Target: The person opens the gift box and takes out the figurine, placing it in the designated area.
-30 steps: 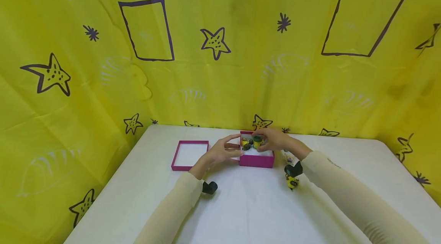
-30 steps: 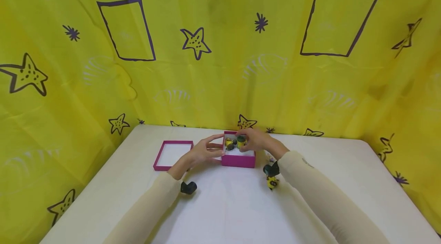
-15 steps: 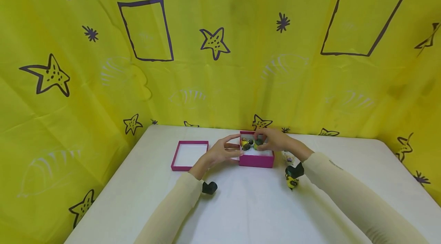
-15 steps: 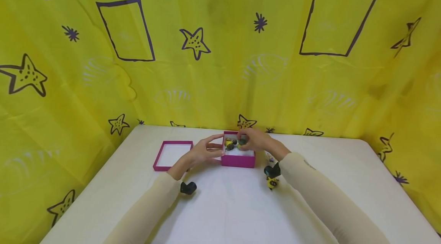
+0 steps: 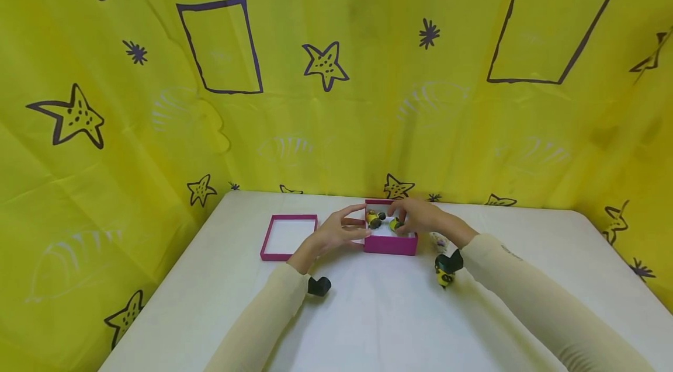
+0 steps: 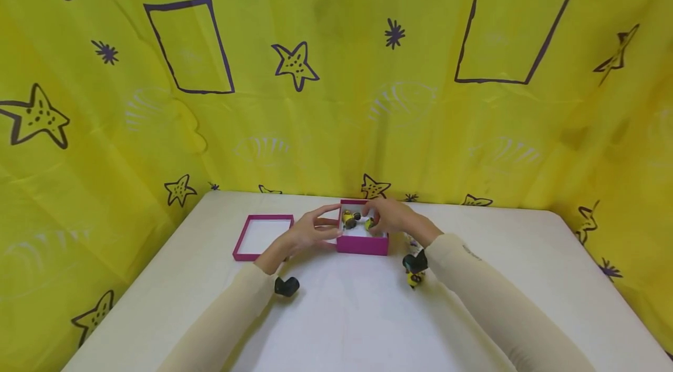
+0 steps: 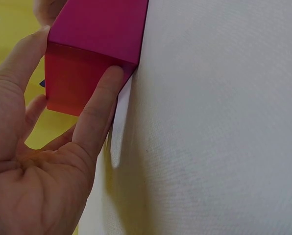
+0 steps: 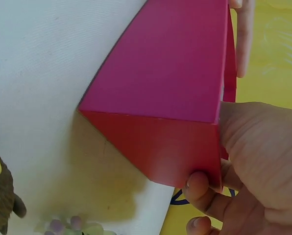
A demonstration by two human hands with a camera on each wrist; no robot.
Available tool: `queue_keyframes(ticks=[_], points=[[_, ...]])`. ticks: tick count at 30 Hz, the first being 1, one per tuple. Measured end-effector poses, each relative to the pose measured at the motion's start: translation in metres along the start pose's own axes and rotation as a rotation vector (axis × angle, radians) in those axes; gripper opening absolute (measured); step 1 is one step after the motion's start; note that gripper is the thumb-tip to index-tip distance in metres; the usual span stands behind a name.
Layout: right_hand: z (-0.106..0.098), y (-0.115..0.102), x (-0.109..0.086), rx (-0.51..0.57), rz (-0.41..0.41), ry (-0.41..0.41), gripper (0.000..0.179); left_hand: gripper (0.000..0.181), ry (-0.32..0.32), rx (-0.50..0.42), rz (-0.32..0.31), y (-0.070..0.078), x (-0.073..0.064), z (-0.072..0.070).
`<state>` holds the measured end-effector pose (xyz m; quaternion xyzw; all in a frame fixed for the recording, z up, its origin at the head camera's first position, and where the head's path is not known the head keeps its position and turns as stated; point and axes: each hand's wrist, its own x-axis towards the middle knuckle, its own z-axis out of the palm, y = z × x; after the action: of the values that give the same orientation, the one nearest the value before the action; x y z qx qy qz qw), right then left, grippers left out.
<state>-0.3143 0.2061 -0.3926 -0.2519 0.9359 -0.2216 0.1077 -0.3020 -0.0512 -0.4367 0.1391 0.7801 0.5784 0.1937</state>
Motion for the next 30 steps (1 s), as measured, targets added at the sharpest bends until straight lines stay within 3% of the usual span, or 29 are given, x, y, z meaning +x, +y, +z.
queue_keyframes(ticks=[6,14,24,30], points=[[0.0007,-0.0024,0.0012,-0.031,0.005,-0.041,0.048,0.074,0.003,-0.006,0.004,-0.0004,0.0007,0.0003],[0.0014,-0.0030,0.0029,-0.030,0.029,-0.071,0.044,0.074,-0.001,-0.004,0.018,-0.0011,0.0007,-0.0003],[0.0008,-0.0021,0.0001,-0.021,0.023,-0.063,0.043,0.073,-0.001,0.001,0.020,0.0003,-0.0007,-0.0002],[-0.0033,-0.0021,-0.0018,-0.007,0.009,-0.019,0.043,0.072,0.007,0.003,0.004,-0.0002,-0.0010,-0.0003]])
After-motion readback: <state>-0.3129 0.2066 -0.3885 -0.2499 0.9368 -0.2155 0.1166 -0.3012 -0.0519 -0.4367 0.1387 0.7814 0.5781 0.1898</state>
